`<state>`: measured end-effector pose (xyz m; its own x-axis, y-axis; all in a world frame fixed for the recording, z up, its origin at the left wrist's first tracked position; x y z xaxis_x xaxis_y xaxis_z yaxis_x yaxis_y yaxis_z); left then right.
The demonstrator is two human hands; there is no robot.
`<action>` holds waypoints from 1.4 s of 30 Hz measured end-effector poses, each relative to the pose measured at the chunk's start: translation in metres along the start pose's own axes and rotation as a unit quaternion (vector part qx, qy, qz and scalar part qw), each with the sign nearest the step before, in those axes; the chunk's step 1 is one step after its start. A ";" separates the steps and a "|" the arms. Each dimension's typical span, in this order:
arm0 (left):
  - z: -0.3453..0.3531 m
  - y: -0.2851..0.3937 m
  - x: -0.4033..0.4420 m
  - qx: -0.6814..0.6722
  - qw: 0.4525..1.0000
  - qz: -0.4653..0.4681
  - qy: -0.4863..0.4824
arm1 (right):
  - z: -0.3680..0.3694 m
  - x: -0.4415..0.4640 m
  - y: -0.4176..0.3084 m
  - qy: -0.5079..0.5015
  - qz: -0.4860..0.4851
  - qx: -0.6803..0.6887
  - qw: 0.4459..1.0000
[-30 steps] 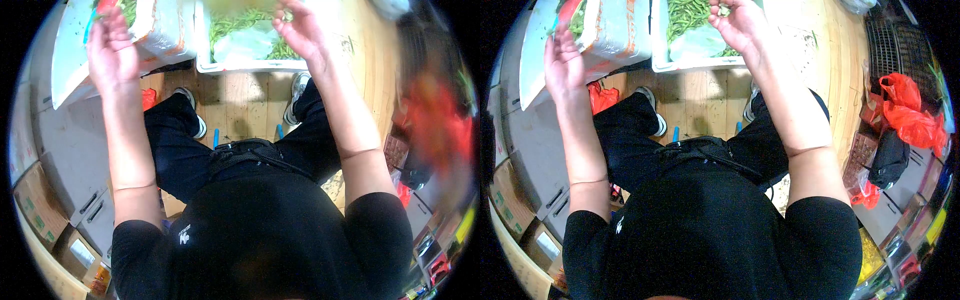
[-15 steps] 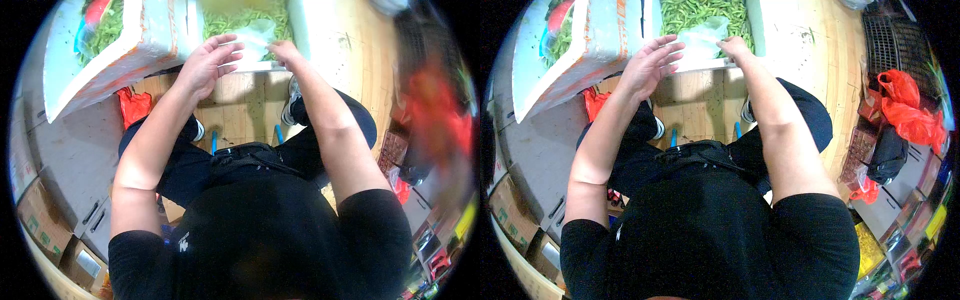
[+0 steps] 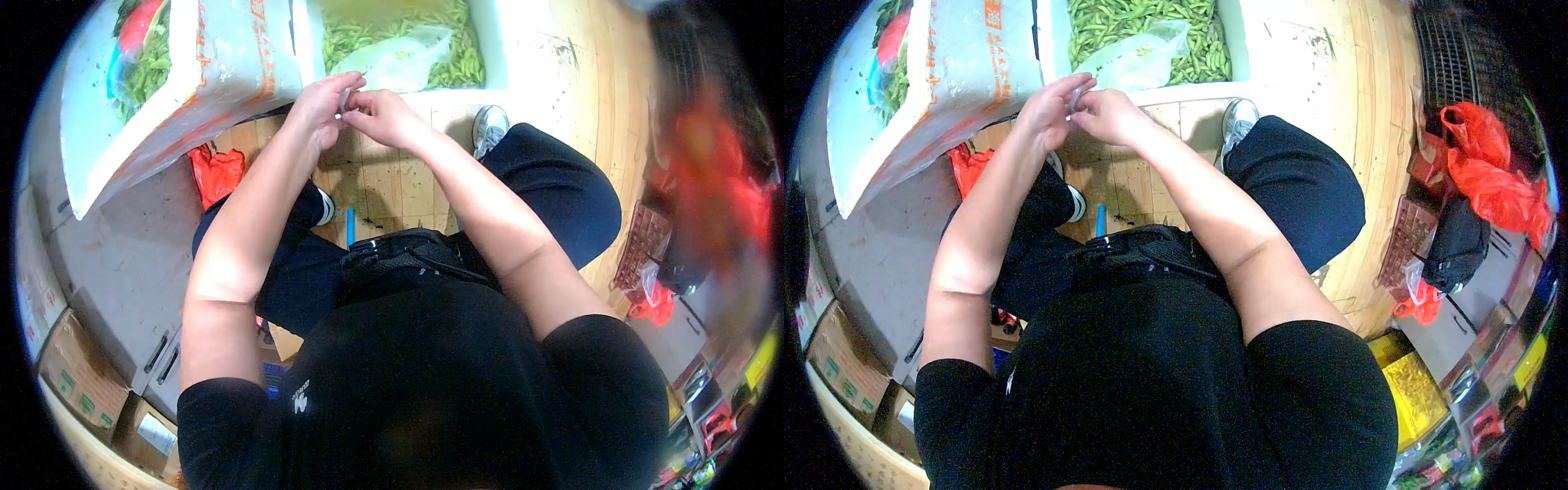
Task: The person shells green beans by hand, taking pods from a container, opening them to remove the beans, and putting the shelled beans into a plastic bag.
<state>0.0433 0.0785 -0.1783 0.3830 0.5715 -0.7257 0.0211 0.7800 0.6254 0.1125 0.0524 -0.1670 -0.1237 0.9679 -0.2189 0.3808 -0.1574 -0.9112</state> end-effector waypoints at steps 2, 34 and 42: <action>-0.002 0.011 -0.009 -0.020 0.999 0.011 0.038 | -0.009 -0.007 0.011 -0.061 0.111 0.112 0.986; 0.028 0.022 -0.049 0.112 0.992 0.024 -0.051 | -0.081 0.054 0.062 -0.268 0.220 0.172 0.922; 0.041 0.023 -0.049 0.119 0.983 0.071 -0.120 | -0.177 0.151 0.139 0.022 0.218 -0.122 0.968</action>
Point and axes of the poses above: each hand's wrist, its own x-axis towards the middle knuckle, its own z-axis out of the palm, y = z × x, the point moved 10 cm from there along x, towards the middle knuckle, and after that the axes turned 2 degrees about -y, right-handed, at the moved point
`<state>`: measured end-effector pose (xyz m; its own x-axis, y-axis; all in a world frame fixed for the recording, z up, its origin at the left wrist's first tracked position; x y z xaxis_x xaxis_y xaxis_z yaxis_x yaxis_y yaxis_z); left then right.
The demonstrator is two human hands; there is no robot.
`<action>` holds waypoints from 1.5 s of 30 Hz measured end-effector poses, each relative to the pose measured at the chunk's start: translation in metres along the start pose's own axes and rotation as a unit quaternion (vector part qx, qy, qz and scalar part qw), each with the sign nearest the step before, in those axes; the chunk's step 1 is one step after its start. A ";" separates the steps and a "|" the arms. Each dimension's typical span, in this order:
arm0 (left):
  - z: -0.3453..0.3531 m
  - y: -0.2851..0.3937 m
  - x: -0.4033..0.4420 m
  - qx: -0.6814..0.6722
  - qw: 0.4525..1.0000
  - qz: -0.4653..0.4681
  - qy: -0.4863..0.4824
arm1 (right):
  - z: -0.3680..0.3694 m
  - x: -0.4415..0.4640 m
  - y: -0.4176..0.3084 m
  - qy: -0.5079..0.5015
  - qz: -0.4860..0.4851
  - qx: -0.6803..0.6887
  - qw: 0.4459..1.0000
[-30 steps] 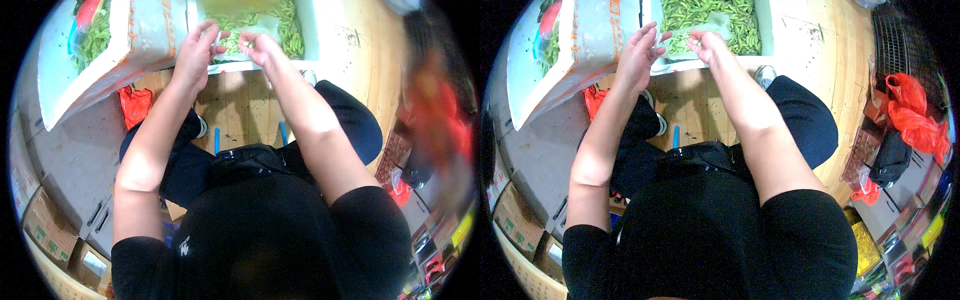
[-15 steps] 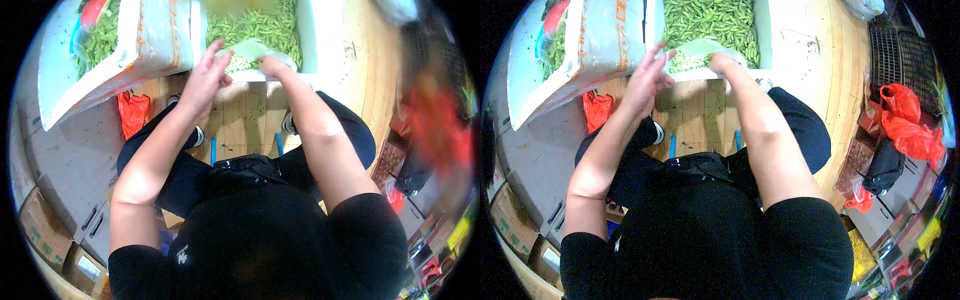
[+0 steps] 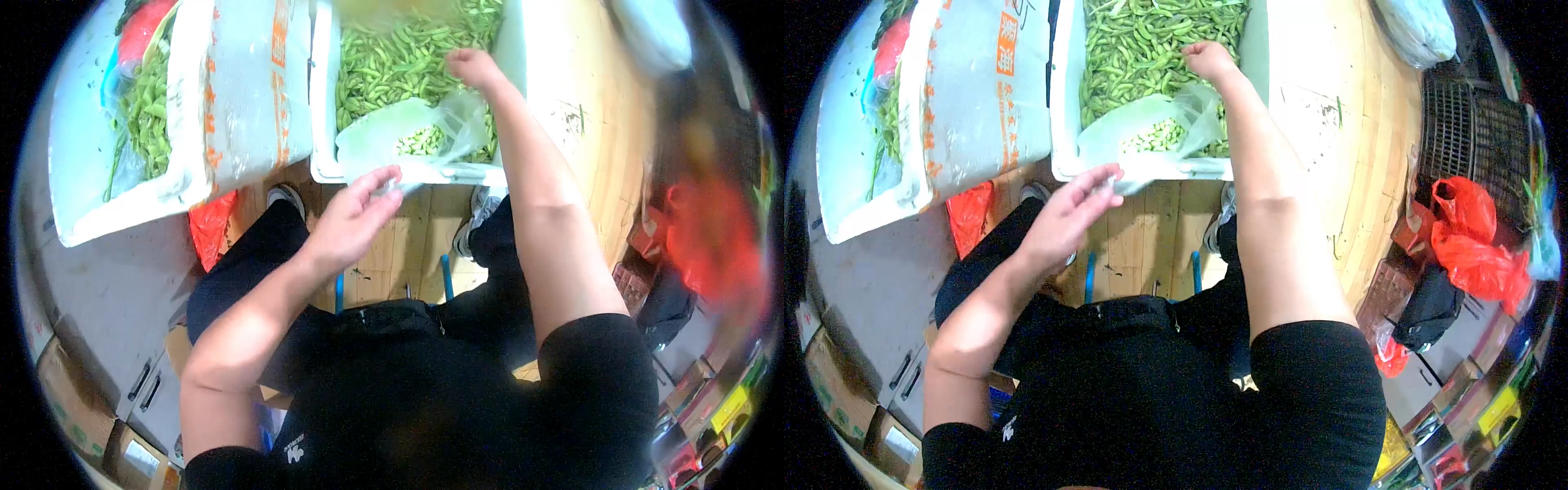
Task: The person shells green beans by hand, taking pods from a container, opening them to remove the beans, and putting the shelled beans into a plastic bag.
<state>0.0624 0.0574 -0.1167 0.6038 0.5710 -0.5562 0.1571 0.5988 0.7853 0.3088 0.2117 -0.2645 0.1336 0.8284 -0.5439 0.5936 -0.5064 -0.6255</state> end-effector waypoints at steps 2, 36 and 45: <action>0.001 0.001 -0.002 0.001 1.000 -0.010 -0.025 | 0.004 0.024 0.003 0.033 -0.023 -0.097 0.994; -0.004 0.007 -0.011 -0.004 0.997 -0.069 -0.028 | 0.053 0.033 -0.012 -0.073 -0.138 -0.234 0.960; -0.008 0.005 -0.007 -0.009 0.996 -0.087 -0.026 | 0.088 0.033 -0.021 0.106 -0.036 -0.265 0.958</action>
Point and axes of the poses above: each hand's wrist, its own x-axis towards the middle knuckle, its own z-axis out of the palm, y = z × x, the point moved 10 cm from there along x, towards the middle knuckle, and after that the axes turned 2 degrees about -y, right-handed, at the moved point
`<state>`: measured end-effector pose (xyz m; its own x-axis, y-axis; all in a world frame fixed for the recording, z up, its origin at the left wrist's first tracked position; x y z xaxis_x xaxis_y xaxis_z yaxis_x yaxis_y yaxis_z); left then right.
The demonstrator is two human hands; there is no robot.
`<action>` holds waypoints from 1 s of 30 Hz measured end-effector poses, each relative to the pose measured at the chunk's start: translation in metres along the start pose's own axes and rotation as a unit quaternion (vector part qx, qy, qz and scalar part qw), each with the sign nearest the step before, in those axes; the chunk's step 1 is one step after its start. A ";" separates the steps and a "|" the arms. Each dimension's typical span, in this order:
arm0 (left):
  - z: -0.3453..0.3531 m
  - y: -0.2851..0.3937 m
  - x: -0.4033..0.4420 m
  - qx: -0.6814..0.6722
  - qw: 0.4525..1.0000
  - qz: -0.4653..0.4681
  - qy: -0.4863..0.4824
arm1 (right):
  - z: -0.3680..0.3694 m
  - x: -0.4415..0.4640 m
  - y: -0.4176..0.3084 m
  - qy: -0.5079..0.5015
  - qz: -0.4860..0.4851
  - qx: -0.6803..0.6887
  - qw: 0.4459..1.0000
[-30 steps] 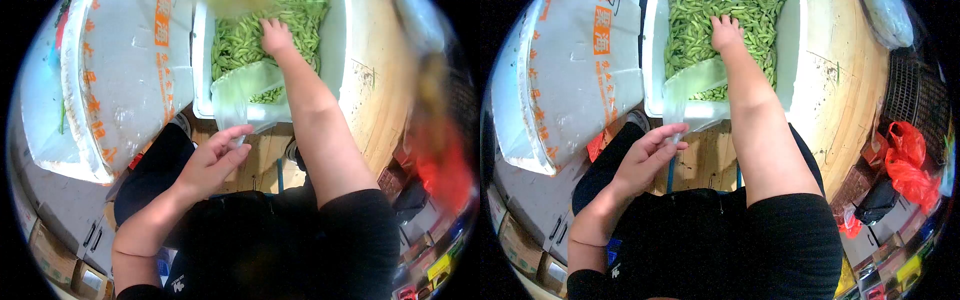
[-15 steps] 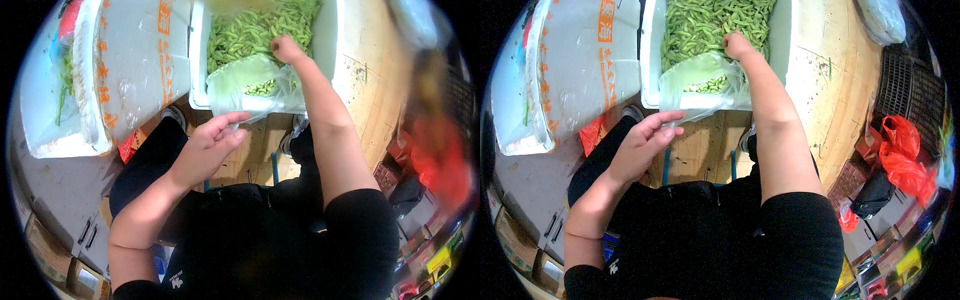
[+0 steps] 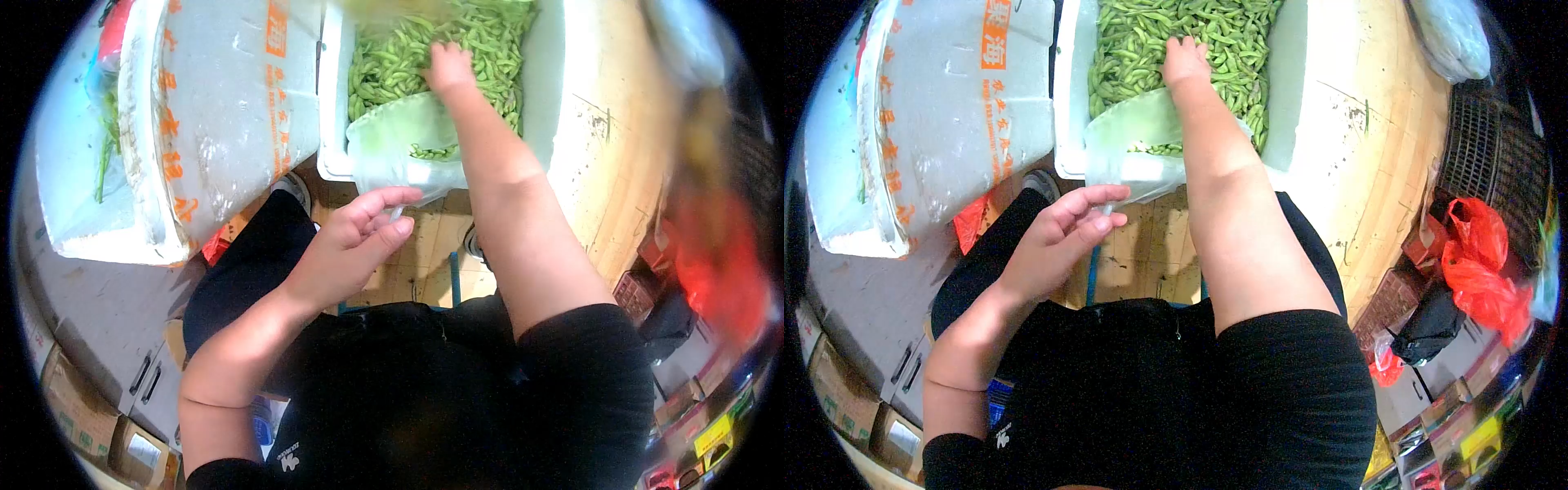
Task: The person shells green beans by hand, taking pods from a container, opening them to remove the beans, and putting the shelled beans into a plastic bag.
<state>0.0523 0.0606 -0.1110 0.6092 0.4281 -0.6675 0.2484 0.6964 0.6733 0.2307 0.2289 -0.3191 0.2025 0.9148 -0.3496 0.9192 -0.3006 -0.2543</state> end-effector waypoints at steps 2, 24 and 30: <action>-0.002 0.001 0.000 0.001 1.000 0.007 0.005 | 0.013 -0.002 -0.002 -0.027 -0.022 -0.029 0.999; -0.010 0.021 0.012 -0.188 0.970 0.128 0.086 | -0.155 -0.090 0.026 -0.016 0.009 0.673 0.740; 0.018 0.050 0.026 -0.418 0.905 0.081 0.014 | -0.222 -0.187 -0.073 0.017 -0.130 0.672 0.728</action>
Point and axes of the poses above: each hand's wrist, its own x-axis towards the middle knuckle, its own z-axis out of the palm, y = z × x, the point moved 10 cm from there along x, towards the middle knuckle, and after that the axes turned 2 degrees about -y, right-handed, at the moved point
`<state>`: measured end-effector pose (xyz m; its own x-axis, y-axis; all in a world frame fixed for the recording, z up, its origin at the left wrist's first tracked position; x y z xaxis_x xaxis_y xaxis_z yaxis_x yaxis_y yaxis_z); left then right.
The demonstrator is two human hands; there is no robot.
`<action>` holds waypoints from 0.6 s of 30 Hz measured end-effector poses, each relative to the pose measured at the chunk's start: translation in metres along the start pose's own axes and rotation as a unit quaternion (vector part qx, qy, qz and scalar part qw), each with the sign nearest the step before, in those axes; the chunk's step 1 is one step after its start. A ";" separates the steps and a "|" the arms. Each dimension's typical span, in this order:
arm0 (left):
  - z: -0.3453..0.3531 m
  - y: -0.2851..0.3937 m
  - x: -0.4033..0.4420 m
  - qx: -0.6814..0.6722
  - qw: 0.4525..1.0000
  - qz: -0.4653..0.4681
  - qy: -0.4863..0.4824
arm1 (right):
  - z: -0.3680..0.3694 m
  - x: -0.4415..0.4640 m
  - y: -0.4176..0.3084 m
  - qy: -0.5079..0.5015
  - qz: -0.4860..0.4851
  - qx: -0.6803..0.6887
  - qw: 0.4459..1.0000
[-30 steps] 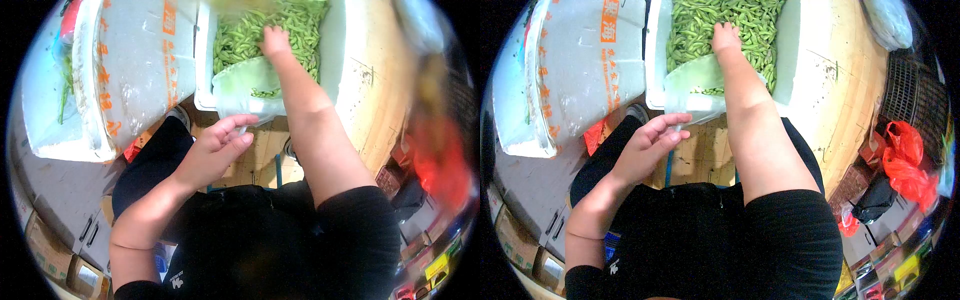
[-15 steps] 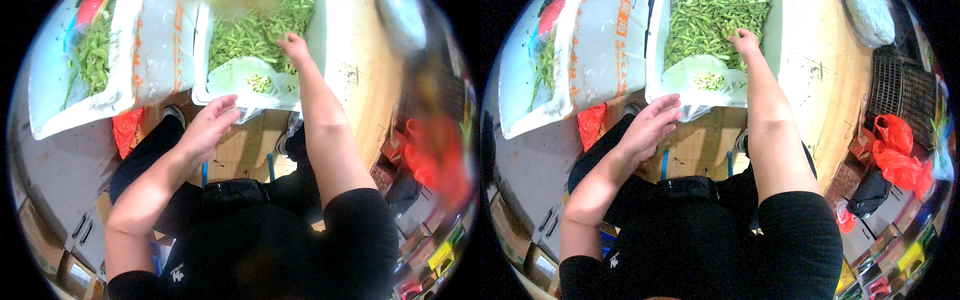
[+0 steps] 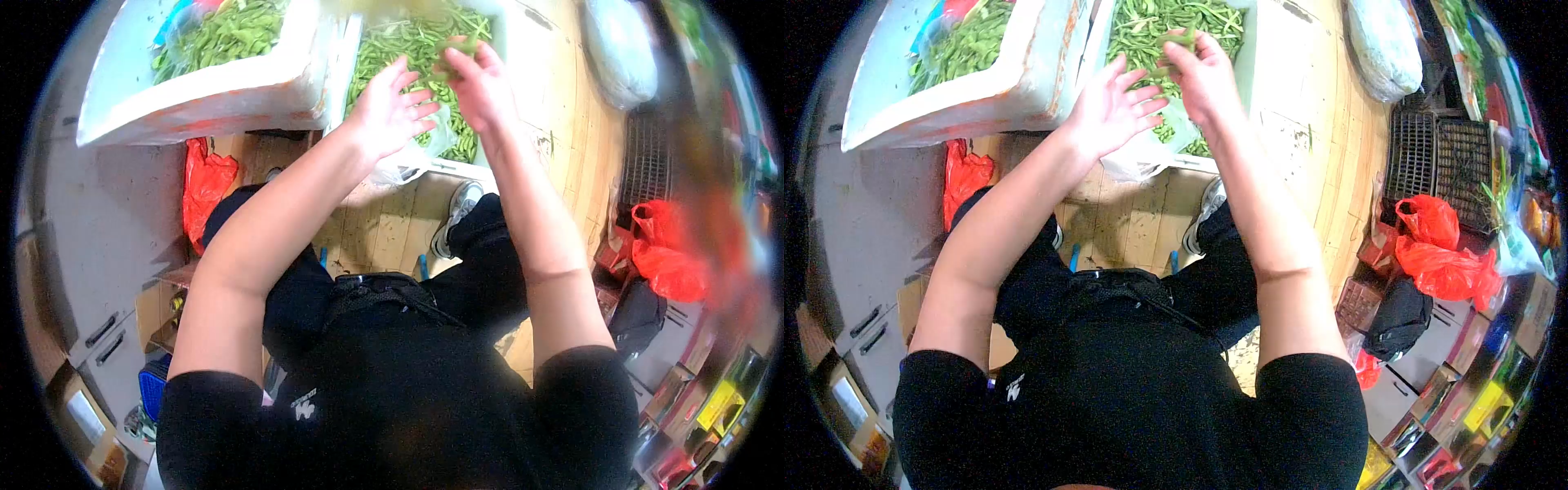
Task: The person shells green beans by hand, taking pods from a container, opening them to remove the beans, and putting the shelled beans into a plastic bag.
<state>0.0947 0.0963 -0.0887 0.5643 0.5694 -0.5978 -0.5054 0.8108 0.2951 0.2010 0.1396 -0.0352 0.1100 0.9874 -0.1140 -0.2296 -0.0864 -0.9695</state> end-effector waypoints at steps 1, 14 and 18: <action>0.012 0.003 0.000 -0.030 0.999 0.017 -0.037 | 0.013 -0.015 -0.012 0.007 -0.033 -0.018 0.999; 0.022 0.022 -0.001 -0.080 0.980 0.030 -0.180 | 0.020 -0.046 -0.055 -0.020 -0.138 -0.169 0.976; 0.029 0.027 -0.009 -0.047 0.975 0.028 -0.216 | 0.024 -0.041 -0.062 -0.045 -0.225 -0.288 0.930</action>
<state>0.0951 0.1167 -0.0533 0.7457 0.6334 -0.2068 -0.5902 0.7719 0.2362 0.1880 0.1077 0.0351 -0.0167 0.9456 0.3248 0.3782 0.3067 -0.8734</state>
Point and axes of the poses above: each hand's wrist, its own x-axis towards the middle knuckle, its own z-axis out of the palm, y = z × x, the point moved 10 cm from there along x, towards the middle knuckle, and after that the axes turned 2 degrees about -y, right-handed, at the moved point
